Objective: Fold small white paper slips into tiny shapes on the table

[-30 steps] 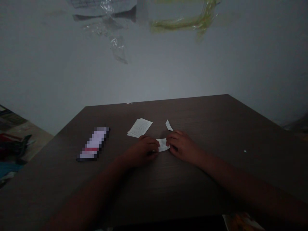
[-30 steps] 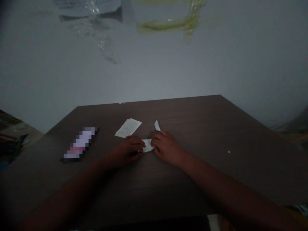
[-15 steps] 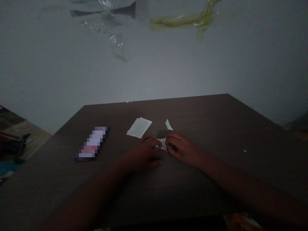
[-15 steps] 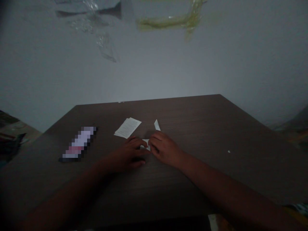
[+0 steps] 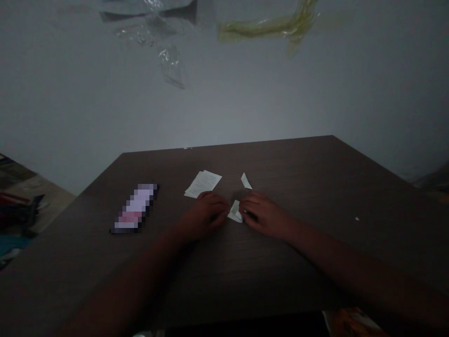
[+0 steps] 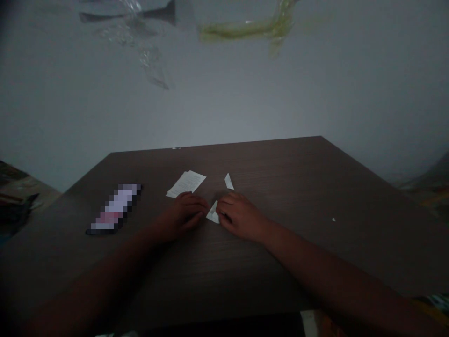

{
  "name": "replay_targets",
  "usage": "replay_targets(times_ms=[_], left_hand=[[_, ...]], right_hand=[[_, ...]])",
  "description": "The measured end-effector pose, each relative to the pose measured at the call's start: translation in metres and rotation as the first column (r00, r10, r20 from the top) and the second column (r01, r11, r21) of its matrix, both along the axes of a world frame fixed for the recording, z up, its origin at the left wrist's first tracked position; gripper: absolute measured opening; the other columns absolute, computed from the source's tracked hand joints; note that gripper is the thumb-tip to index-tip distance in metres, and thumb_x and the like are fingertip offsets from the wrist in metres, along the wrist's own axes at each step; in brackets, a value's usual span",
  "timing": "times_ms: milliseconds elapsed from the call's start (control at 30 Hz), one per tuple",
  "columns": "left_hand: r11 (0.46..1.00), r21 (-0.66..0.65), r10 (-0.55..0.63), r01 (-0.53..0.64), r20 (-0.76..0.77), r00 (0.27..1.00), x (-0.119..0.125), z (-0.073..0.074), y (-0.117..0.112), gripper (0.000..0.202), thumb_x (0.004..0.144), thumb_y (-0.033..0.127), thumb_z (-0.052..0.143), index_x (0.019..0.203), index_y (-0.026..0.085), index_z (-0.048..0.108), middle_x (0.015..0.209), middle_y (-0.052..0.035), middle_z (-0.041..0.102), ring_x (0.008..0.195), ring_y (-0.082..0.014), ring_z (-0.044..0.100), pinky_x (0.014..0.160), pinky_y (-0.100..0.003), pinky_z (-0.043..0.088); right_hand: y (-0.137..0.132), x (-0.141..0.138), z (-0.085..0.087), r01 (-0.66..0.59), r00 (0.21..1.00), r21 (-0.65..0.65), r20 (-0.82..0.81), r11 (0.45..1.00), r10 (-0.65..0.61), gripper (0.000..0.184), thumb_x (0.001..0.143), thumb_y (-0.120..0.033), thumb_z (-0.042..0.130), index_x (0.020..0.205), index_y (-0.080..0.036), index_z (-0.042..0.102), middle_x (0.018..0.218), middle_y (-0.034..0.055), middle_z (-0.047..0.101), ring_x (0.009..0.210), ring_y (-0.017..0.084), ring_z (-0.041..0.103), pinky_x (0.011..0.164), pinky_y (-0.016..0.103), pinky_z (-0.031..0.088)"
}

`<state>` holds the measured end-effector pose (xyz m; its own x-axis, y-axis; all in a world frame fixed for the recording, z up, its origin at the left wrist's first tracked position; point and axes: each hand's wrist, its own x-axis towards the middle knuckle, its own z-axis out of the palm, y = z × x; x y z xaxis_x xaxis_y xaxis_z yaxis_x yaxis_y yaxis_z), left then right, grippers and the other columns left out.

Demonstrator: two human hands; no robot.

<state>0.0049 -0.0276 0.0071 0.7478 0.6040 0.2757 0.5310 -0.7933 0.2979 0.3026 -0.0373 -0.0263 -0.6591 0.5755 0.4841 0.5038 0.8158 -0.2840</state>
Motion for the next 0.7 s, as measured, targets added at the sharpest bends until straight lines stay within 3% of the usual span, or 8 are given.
replay_targets(times_ms=[100, 367, 533, 700], left_hand=[[0.997, -0.061, 0.049, -0.055, -0.1, 0.994, -0.003, 0.0, 0.005, 0.027, 0.118, 0.014, 0.064, 0.124, 0.024, 0.088, 0.138, -0.0069, 0.091, 0.137, -0.0317, 0.083, 0.14, -0.062, 0.049], [0.991, -0.136, -0.023, -0.003, -0.186, 0.982, 0.004, 0.005, 0.002, 0.026, 0.114, 0.016, 0.07, 0.128, 0.026, 0.09, 0.147, -0.0079, 0.089, 0.148, -0.035, 0.076, 0.145, -0.066, 0.039], [0.988, -0.154, -0.021, -0.005, -0.166, 0.986, 0.006, 0.012, -0.003, 0.028, 0.114, 0.012, 0.067, 0.127, 0.025, 0.089, 0.148, -0.0066, 0.089, 0.149, -0.0339, 0.077, 0.145, -0.065, 0.037], [0.983, -0.182, -0.016, -0.012, -0.152, 0.988, 0.005, 0.007, 0.0, 0.025, 0.115, 0.015, 0.07, 0.126, 0.023, 0.09, 0.147, -0.008, 0.09, 0.147, -0.0334, 0.077, 0.139, -0.059, 0.045]], right_hand=[[0.0, 0.0, 0.0, 0.014, 1.0, -0.052, 0.013, 0.999, -0.014, 0.009, 0.114, -0.014, 0.075, 0.115, -0.023, 0.078, 0.116, 0.0105, 0.084, 0.111, 0.029, 0.079, 0.104, 0.046, 0.065], [-0.001, -0.001, 0.002, 0.017, 1.0, -0.185, 0.009, 0.983, -0.016, 0.01, 0.121, -0.025, 0.072, 0.119, -0.023, 0.082, 0.119, 0.0112, 0.084, 0.112, 0.028, 0.08, 0.103, 0.045, 0.066], [-0.003, -0.001, 0.006, 0.017, 0.999, -0.164, 0.038, 0.986, -0.011, 0.009, 0.121, -0.026, 0.075, 0.12, -0.023, 0.084, 0.119, 0.0117, 0.087, 0.114, 0.03, 0.081, 0.11, 0.049, 0.066], [-0.003, -0.001, 0.009, 0.03, 0.996, -0.098, 0.085, 0.995, -0.021, 0.012, 0.12, -0.025, 0.075, 0.114, -0.021, 0.085, 0.111, 0.011, 0.088, 0.11, 0.03, 0.08, 0.109, 0.049, 0.065]])
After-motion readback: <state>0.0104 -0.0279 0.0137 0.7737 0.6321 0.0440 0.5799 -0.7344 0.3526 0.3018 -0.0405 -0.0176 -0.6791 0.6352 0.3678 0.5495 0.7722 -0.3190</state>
